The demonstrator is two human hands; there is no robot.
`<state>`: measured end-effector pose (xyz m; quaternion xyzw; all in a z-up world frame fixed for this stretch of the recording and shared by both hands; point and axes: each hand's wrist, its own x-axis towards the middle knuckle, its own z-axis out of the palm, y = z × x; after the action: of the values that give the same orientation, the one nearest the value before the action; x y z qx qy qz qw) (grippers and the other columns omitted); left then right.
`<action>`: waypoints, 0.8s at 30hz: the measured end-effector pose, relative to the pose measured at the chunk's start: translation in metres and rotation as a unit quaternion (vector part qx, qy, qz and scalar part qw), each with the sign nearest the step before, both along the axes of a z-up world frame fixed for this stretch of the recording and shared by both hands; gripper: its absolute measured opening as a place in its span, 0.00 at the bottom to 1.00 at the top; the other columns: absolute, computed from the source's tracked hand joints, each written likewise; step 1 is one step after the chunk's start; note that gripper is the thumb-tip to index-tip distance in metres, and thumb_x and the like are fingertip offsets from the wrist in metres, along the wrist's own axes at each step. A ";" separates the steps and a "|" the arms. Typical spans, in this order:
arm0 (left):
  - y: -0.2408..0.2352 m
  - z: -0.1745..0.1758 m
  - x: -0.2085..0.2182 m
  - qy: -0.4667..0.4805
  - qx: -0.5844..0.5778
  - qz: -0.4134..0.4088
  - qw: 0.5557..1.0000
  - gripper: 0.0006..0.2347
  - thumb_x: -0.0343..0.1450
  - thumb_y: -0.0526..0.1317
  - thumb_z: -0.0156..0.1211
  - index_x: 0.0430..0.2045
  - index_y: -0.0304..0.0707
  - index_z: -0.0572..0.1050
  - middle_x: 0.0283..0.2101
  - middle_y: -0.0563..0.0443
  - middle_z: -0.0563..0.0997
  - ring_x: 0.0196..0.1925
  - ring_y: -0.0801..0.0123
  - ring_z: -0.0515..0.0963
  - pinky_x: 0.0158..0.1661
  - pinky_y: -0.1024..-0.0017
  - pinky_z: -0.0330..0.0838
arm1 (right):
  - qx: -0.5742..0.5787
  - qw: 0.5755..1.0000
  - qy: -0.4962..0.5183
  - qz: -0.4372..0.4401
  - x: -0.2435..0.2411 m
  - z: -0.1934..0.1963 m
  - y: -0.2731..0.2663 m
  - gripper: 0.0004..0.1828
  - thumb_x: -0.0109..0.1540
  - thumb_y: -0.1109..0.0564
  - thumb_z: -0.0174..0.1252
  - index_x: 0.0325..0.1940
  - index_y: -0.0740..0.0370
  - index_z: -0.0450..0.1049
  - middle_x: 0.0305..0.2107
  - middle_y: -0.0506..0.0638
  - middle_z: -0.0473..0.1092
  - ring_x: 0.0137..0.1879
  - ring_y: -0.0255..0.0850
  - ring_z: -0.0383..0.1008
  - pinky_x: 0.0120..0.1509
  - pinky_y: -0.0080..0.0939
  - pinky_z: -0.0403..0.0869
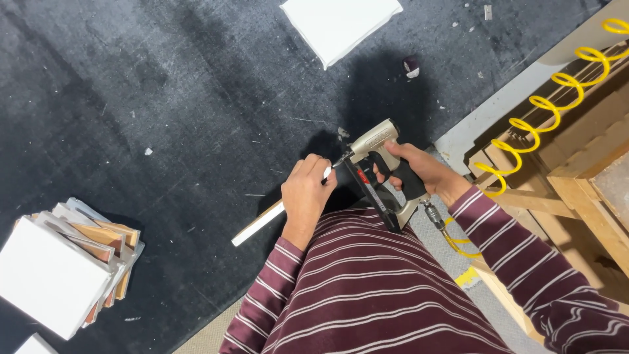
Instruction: Assembling small wooden picture frames by inserting backing boards and securing them with a pneumatic stapler.
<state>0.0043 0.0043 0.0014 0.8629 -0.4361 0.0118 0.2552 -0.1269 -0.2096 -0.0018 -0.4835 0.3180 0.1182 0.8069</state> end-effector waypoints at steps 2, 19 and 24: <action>0.000 0.001 0.000 0.001 -0.004 -0.001 1.000 0.05 0.65 0.37 0.67 0.31 0.46 0.79 0.30 0.59 0.75 0.33 0.72 0.77 0.30 0.79 0.75 | 0.000 1.000 -0.003 0.002 0.001 0.002 0.001 0.29 0.69 0.39 0.49 0.38 0.70 0.75 0.23 0.64 0.72 0.17 0.39 0.68 0.23 0.43 0.72; 0.000 0.004 0.000 0.010 -0.019 -0.004 1.000 0.04 0.64 0.35 0.68 0.28 0.45 0.79 0.29 0.59 0.75 0.32 0.72 0.77 0.31 0.78 0.75 | -0.001 1.000 -0.012 0.025 0.005 -0.006 -0.001 0.29 0.69 0.40 0.48 0.38 0.71 0.74 0.23 0.63 0.72 0.17 0.38 0.68 0.22 0.42 0.73; -0.001 0.008 0.000 0.006 -0.017 -0.001 1.000 0.04 0.64 0.36 0.68 0.28 0.46 0.80 0.29 0.59 0.76 0.33 0.72 0.77 0.31 0.78 0.75 | -0.009 1.000 -0.014 0.021 0.006 -0.004 0.000 0.29 0.69 0.40 0.49 0.37 0.72 0.75 0.23 0.64 0.73 0.16 0.39 0.68 0.22 0.42 0.73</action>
<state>0.0038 0.0037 0.0095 0.8580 -0.4350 0.0137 0.2727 -0.1206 -0.2099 -0.0057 -0.4989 0.2976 0.1260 0.8042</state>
